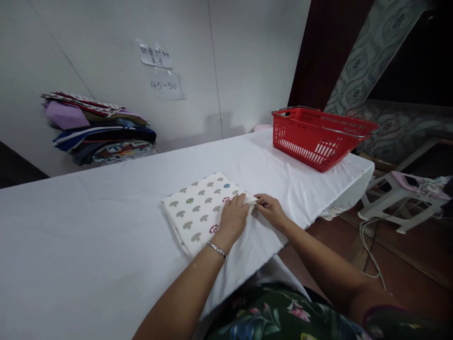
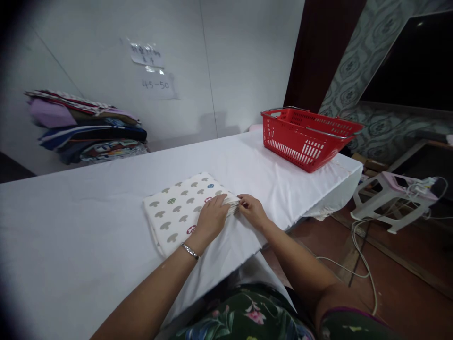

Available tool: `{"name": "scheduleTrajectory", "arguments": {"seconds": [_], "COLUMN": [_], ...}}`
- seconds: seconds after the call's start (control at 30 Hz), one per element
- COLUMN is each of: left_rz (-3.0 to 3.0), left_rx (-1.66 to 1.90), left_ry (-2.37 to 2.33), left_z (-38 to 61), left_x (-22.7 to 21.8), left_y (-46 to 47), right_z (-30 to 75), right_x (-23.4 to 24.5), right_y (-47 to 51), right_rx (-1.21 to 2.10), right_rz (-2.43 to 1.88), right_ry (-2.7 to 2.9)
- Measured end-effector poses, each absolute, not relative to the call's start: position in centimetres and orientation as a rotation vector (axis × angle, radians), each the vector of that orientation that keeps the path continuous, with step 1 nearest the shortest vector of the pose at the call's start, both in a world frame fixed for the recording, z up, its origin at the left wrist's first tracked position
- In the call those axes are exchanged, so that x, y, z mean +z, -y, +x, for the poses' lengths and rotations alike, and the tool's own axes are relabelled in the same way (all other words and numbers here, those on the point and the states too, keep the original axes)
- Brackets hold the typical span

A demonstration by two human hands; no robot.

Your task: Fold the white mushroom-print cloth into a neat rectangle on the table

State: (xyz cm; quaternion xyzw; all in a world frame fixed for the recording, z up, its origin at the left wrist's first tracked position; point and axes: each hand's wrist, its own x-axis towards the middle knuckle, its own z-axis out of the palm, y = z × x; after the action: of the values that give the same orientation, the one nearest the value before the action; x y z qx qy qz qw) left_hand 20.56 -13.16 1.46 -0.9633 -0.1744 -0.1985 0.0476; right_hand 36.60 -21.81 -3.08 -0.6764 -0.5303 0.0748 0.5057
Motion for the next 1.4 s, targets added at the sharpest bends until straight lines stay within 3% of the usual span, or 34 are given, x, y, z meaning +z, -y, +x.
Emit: {"name": "scheduleTrajectory", "arguments": {"seconds": [0.53, 1.03, 1.4], "left_rz": [-2.887, -2.854, -2.871], "left_rx": [-0.303, -0.569, -0.539], "left_ry": [0.624, 0.363, 0.356], "left_z": [22.2, 21.1, 20.8], "left_x": [2.8, 0.4, -0.1], "left_y": [14.7, 14.2, 14.2], "right_z": [36.5, 36.5, 36.2], "right_x": [-3.1, -2.8, -2.5], "right_y": [21.7, 21.9, 22.3], "right_rx": [0.16, 0.315, 0.178], "right_rz": [-1.627, -1.599, -1.694], "right_ry": [1.268, 1.177, 1.267]}}
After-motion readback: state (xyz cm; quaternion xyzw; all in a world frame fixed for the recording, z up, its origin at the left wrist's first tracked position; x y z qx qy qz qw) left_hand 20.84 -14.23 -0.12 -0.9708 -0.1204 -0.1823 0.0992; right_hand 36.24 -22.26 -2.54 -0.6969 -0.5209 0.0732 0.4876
